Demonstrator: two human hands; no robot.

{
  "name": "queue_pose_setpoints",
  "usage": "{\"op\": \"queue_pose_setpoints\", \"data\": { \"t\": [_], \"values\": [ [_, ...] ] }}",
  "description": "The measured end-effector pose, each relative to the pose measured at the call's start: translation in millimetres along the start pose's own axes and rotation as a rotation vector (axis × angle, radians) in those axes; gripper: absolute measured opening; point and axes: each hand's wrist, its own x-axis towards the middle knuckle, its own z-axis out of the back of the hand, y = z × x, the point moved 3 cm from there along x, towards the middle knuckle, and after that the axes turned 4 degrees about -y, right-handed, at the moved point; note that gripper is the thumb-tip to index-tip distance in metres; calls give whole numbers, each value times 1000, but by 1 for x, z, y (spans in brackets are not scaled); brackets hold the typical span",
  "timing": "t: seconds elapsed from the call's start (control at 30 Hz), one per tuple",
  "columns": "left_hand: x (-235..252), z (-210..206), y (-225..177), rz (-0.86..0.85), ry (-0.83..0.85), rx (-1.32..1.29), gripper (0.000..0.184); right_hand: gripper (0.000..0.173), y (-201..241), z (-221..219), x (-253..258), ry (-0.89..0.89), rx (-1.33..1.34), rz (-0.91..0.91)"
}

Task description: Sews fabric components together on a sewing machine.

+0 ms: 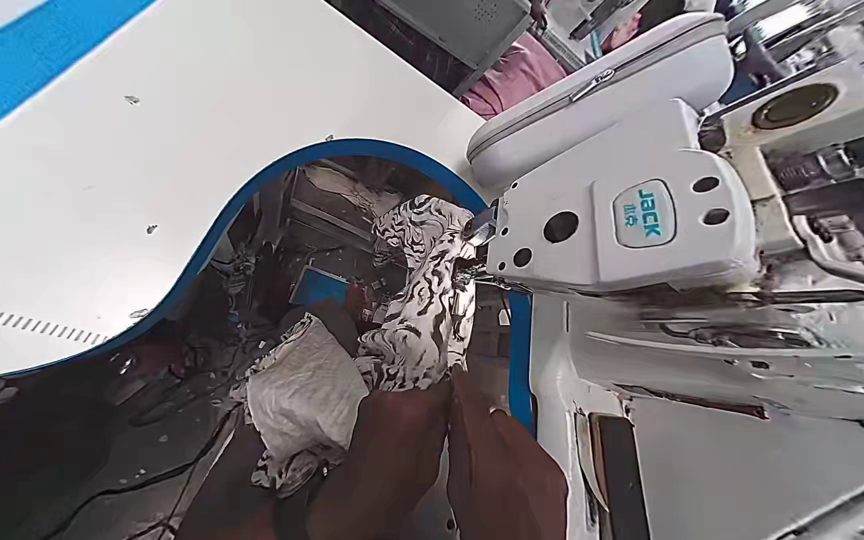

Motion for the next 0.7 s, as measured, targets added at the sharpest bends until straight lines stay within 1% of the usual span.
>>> {"op": "queue_pose_setpoints", "data": {
  "t": [0.1,0.13,0.17,0.23,0.3,0.33,0.37,0.4,0.43,0.47,0.5,0.53,0.57,0.6,0.63,0.7],
  "values": [
    [20,-5,8,75,28,-144,28,32,-7,-15,16,-109,40,2],
    [24,-5,8,127,44,-185,27,33,-11,-19,18,-115,78,-22],
    [26,-2,8,210,82,-247,29,34,-17,-20,15,-80,120,-59],
    [17,19,15,357,197,-356,27,34,-35,-18,-15,101,206,-154],
    [9,46,44,386,275,-409,15,20,-61,-26,-50,307,344,-208],
    [15,60,62,370,296,-389,13,18,-72,-33,-58,374,433,-220],
    [21,72,75,315,301,-332,15,19,-78,-32,-66,379,492,-195],
    [29,80,75,219,298,-255,18,22,-79,-20,-68,324,478,-123],
    [42,85,62,80,276,-155,21,27,-77,-2,-59,248,408,-32],
    [46,84,38,-71,251,-33,24,29,-71,18,-54,220,340,15],
    [38,76,13,-198,233,85,25,27,-63,32,-55,222,278,22],
    [25,63,-5,-282,203,178,23,24,-56,35,-56,237,235,24],
    [11,46,-12,-306,182,215,22,20,-50,31,-54,245,211,41],
    [-2,32,-12,-277,201,190,22,14,-41,27,-51,251,198,69],
    [-10,23,-8,-233,221,125,21,9,-30,24,-46,232,183,111],
    [-13,17,3,-134,252,-32,22,6,-11,16,-35,155,123,225]
  ]
}}
